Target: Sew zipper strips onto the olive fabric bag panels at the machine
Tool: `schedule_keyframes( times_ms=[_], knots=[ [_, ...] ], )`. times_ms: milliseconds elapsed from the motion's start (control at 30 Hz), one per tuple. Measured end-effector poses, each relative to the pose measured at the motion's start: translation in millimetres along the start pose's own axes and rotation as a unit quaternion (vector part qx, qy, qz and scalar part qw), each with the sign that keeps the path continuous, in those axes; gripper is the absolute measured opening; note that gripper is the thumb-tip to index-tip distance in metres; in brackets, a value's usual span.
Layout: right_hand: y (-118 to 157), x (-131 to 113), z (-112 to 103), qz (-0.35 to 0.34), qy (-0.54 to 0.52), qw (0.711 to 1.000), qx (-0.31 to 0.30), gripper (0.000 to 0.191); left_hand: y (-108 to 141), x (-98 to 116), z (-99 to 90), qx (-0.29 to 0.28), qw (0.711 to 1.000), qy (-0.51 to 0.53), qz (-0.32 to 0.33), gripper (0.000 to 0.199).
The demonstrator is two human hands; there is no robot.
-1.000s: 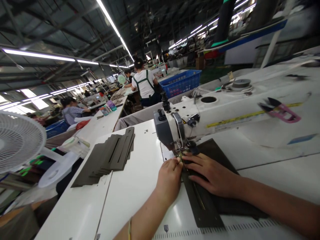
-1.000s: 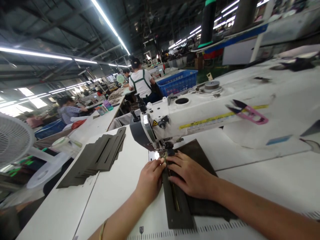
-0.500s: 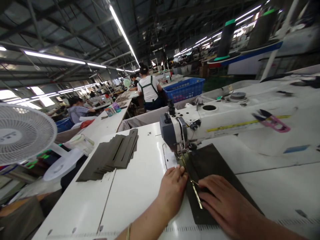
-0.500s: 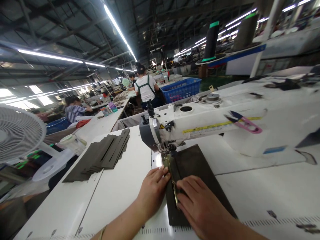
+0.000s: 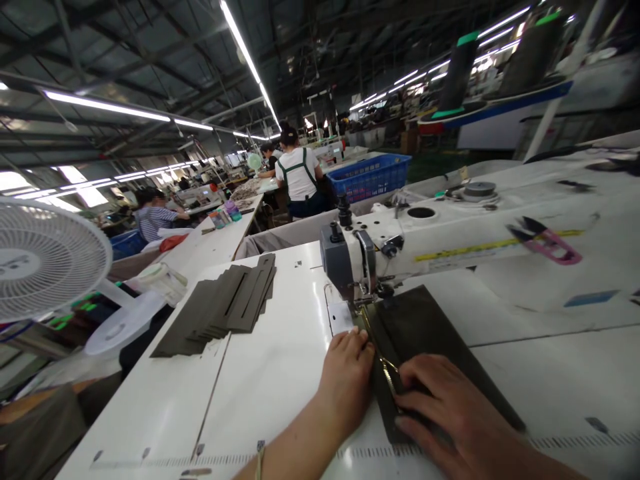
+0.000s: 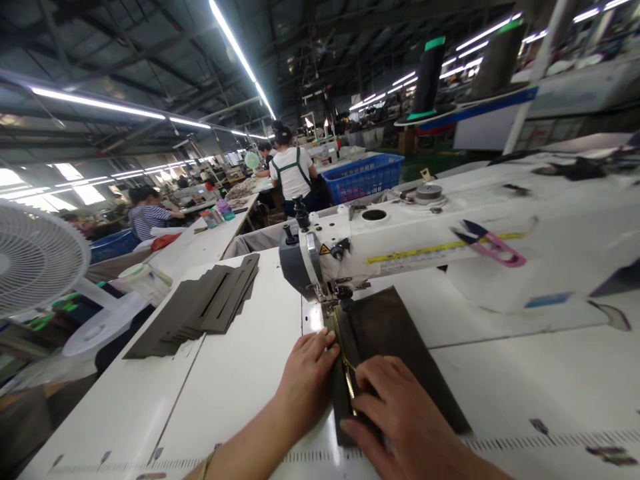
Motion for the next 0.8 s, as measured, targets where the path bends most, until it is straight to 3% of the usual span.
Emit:
schedule_keyframes(
  times_ms=[267, 600, 800],
  knots=[
    [2.3, 26.7, 50.0, -0.061, 0.084, 0.993, -0.059, 0.047, -5.0, -3.0, 0.1, -0.014, 1.0, 0.017, 0.005, 0.025],
    [-9.2, 36.5, 61.2, -0.062, 0.106, 0.991, -0.051, 0.044, -16.7, -13.1, 6.7, -0.005, 1.0, 0.029, 0.01, 0.021],
    [-20.5, 47.1, 64.9, -0.022, 0.08, 0.996, -0.019, 0.043, -16.4, -27.5, 13.4, 0.017, 0.999, 0.025, -0.023, 0.02]
  ],
)
Point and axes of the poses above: each hand's wrist, its own y-axis away from the middle knuckle, its own z-axis out of the palm, x = y × z, the point moved 8 cm from there along -y, towards the middle knuckle, and after that the axes turned 15 degrees about x, right-handed, at the moved point
